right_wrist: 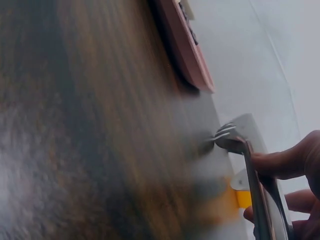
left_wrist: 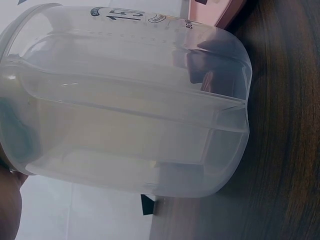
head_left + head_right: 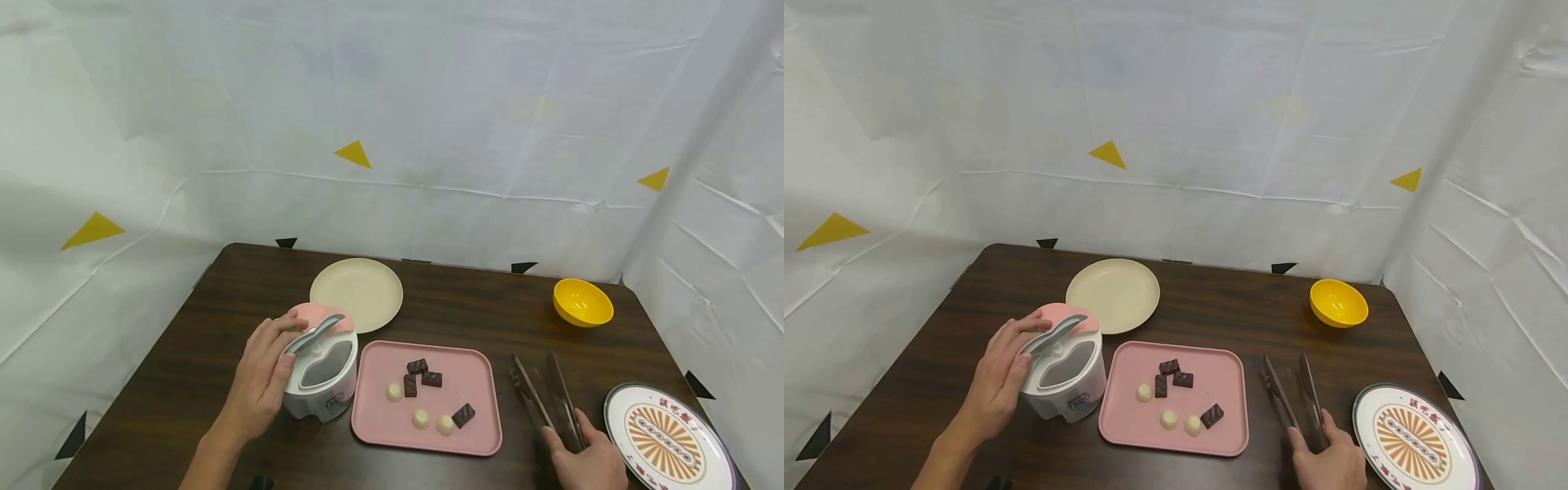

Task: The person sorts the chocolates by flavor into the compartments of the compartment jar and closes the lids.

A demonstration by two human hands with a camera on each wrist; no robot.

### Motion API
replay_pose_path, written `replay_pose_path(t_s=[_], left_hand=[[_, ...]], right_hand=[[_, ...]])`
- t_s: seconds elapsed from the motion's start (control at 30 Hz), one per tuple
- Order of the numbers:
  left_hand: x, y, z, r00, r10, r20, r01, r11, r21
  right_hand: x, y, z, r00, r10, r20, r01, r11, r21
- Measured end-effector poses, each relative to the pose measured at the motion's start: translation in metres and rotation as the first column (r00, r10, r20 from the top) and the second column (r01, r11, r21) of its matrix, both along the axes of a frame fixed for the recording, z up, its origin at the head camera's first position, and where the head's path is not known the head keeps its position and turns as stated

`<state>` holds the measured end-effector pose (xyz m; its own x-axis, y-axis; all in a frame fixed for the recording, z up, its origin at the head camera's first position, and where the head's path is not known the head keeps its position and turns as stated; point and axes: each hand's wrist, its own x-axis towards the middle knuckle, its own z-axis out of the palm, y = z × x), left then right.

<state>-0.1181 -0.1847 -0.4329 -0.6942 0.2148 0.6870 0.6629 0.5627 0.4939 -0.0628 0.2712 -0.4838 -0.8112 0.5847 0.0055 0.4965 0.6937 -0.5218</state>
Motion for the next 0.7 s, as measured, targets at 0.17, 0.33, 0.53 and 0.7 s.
replay_pose_path(t_s=[0.17,0.33,0.53,0.7], left_hand=[[0.0006,0.0005,0.0,1.0,0.001,0.008,-0.001,1.0,-0.003],[0.0002,0.0003,0.0,1.0,0.002,0.008,-0.002,1.0,-0.003],[0.0003,-0.0003,0.0002,1.0,0.002,0.0,-0.002,1.0,-0.001],[0.0009,-0.001,0.0,1.0,0.009,0.011,-0.008,1.0,-0.01]], right_hand=[[-0.0006,0.003,-0.0031,0.999,-0.033,0.021,0.033,0.999,-0.013],[-0.0006,0.0048,-0.0058,0.998,-0.049,0.027,0.05,0.999,-0.016],[-0.0019,0.0073,-0.0077,0.998,-0.029,0.055,0.03,0.999,-0.023],[-0.003,0.0078,-0.0075,0.998,-0.02,0.057,0.021,1.0,-0.015]])
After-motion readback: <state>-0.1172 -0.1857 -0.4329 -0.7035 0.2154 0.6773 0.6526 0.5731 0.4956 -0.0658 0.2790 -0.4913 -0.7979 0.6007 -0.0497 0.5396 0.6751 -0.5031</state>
